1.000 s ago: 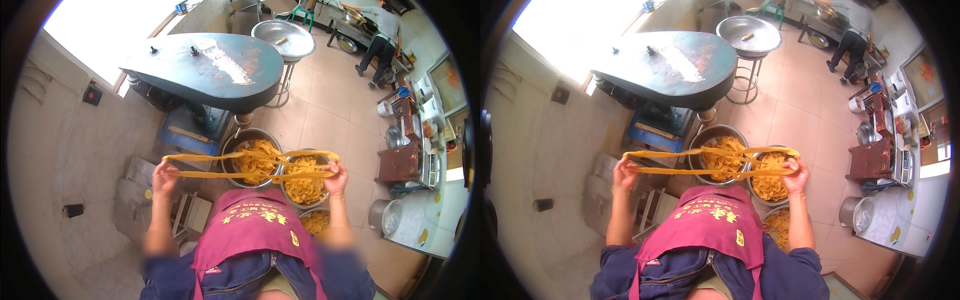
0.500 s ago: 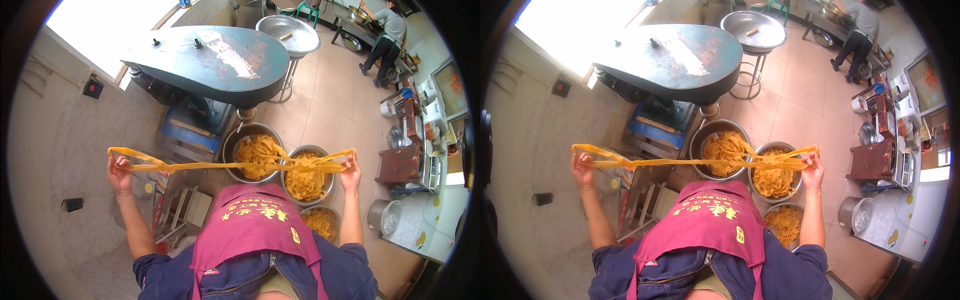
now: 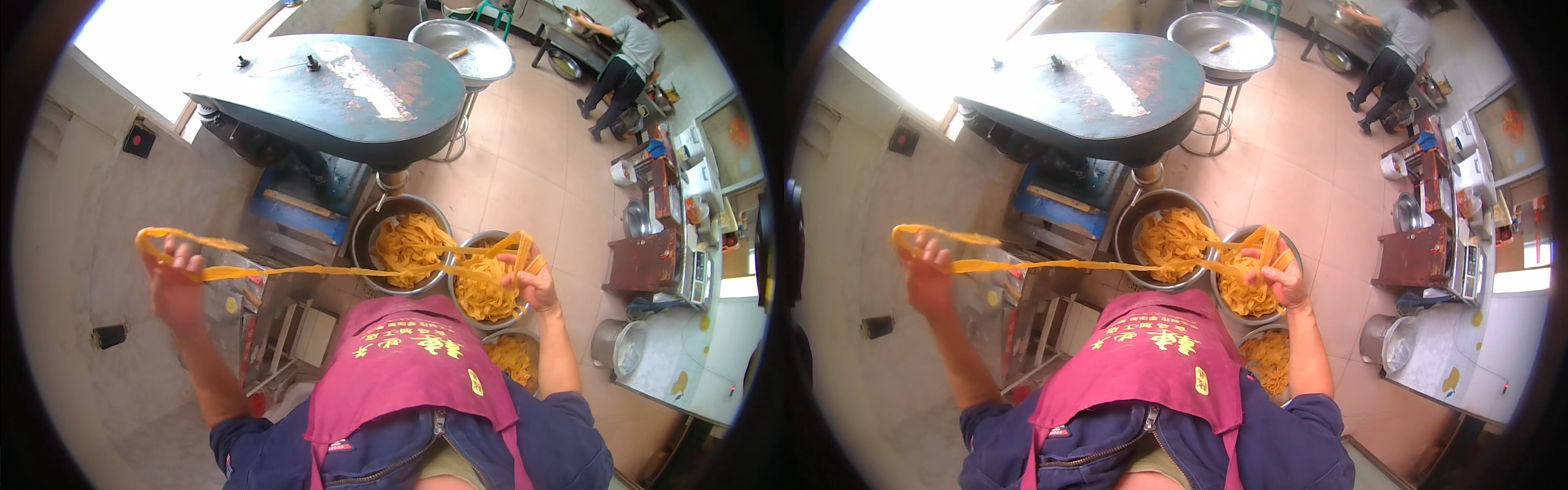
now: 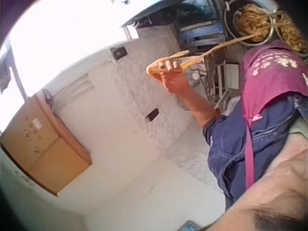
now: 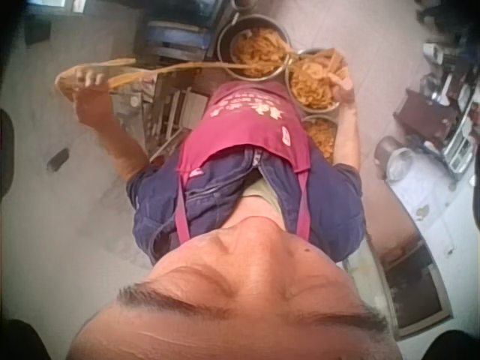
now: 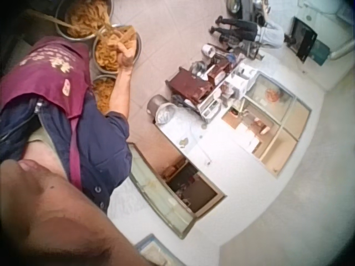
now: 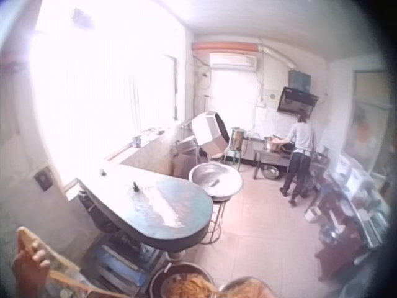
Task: The person repeatedly pulls and stretches long yellow noodle strands by hand, then folds and places them into metal bowls. The process is continuous, with the person handling the noodles one at a time and arranging them in the bowls.
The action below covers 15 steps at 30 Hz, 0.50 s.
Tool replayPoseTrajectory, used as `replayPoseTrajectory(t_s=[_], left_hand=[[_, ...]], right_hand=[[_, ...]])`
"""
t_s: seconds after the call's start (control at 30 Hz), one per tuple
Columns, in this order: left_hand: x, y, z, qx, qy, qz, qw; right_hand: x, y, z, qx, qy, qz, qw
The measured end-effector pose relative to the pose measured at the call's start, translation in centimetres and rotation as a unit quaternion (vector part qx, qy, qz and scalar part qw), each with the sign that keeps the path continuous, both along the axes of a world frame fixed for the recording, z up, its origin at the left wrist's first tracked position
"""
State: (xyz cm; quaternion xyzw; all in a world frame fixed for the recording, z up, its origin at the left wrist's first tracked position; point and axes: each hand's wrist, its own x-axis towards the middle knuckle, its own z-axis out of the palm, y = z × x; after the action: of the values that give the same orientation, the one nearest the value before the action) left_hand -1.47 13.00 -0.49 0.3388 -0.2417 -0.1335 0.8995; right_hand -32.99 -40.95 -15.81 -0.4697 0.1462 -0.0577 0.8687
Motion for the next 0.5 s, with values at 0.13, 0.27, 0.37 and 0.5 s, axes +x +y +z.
replayPoseTrajectory(t_s=[0.13, 0.27, 0.37, 0.5], left_hand=[[-3.0, -7.3, -0.1, 0.081, -0.110, -0.121, 0.983], [-5.8, -14.9, -0.7, 0.043, -0.066, -0.264, 0.961], [-7.0, -19.5, -2.3, 0.028, -0.005, -0.309, 0.951], [-7.0, -23.4, -3.1, 0.033, 0.066, -0.339, 0.938]], right_hand=[[2.5, 3.1, 1.7, 0.140, -0.025, 0.056, 0.988], [5.5, 6.7, 0.5, 0.210, -0.094, 0.117, 0.966], [8.2, 10.6, 2.5, 0.124, -0.081, 0.101, 0.984], [10.0, 13.4, 2.5, 0.097, -0.084, 0.106, 0.986]])
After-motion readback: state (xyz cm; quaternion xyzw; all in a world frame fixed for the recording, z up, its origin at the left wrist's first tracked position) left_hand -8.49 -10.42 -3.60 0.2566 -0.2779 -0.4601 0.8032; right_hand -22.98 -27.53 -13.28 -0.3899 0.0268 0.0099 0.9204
